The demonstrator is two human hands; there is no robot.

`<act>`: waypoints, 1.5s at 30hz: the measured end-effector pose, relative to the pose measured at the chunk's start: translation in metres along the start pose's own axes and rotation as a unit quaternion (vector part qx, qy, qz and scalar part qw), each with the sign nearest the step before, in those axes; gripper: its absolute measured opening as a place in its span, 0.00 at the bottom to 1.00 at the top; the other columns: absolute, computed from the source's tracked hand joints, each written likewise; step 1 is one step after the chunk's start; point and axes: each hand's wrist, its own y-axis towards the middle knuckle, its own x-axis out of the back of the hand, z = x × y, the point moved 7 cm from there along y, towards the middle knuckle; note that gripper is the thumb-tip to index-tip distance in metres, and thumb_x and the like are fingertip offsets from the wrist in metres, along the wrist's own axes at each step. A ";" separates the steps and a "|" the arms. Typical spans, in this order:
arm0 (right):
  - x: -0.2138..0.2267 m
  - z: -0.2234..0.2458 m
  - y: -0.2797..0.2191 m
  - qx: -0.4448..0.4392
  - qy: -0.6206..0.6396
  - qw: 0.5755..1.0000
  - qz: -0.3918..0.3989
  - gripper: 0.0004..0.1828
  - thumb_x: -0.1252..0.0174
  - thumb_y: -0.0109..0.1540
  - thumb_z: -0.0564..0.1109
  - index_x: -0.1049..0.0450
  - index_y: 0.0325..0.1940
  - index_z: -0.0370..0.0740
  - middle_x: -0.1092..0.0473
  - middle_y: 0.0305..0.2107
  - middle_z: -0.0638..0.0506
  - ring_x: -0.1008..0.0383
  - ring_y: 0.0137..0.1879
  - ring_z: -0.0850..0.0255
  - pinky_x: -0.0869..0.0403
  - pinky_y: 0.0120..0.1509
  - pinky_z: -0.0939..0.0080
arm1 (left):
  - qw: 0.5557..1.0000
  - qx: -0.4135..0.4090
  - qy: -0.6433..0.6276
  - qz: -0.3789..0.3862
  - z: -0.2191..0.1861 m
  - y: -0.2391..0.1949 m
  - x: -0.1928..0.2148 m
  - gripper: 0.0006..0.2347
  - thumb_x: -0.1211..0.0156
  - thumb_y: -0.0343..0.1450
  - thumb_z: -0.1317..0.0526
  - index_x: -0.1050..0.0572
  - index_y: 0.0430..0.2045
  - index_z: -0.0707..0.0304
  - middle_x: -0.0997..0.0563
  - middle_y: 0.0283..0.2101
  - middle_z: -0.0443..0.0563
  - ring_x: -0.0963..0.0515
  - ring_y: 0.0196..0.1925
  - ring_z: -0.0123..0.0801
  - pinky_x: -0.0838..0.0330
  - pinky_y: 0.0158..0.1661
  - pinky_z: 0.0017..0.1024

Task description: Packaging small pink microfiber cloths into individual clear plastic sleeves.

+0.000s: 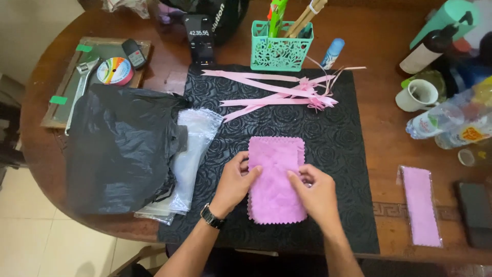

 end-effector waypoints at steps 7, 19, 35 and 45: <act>0.009 -0.020 0.015 -0.068 0.046 0.997 0.002 0.11 0.37 0.63 0.50 0.17 0.42 0.42 0.22 0.20 0.45 0.29 0.19 0.61 0.26 0.23 0.63 | 0.999 -0.036 0.031 0.001 -0.024 0.006 0.000 0.17 0.35 0.69 0.65 0.25 0.54 0.66 0.14 0.41 0.59 0.16 0.41 0.35 0.18 0.42 0.32; 0.006 -0.030 0.046 -0.026 0.106 0.991 -0.074 0.07 0.36 0.61 0.45 0.19 0.41 0.43 0.21 0.25 0.47 0.28 0.24 0.65 0.26 0.27 0.67 | 0.995 -0.051 0.090 -0.008 -0.045 0.020 0.000 0.18 0.35 0.69 0.65 0.23 0.54 0.62 0.13 0.42 0.57 0.15 0.43 0.35 0.19 0.46 0.36; 0.008 -0.030 0.036 -0.021 0.091 0.995 -0.024 0.13 0.35 0.62 0.50 0.22 0.48 0.45 0.20 0.29 0.50 0.30 0.28 0.67 0.28 0.36 0.66 | 0.998 0.007 0.047 -0.040 -0.035 -0.007 0.008 0.23 0.34 0.69 0.60 0.28 0.60 0.65 0.16 0.42 0.59 0.21 0.40 0.33 0.21 0.39 0.29; 0.022 -0.027 -0.013 0.012 0.092 0.990 0.104 0.12 0.31 0.59 0.44 0.26 0.43 0.46 0.25 0.32 0.57 0.28 0.36 0.72 0.32 0.39 0.71 | 0.999 0.009 -0.002 -0.039 0.020 -0.055 0.013 0.24 0.34 0.66 0.71 0.30 0.59 0.64 0.18 0.30 0.59 0.21 0.32 0.30 0.26 0.36 0.25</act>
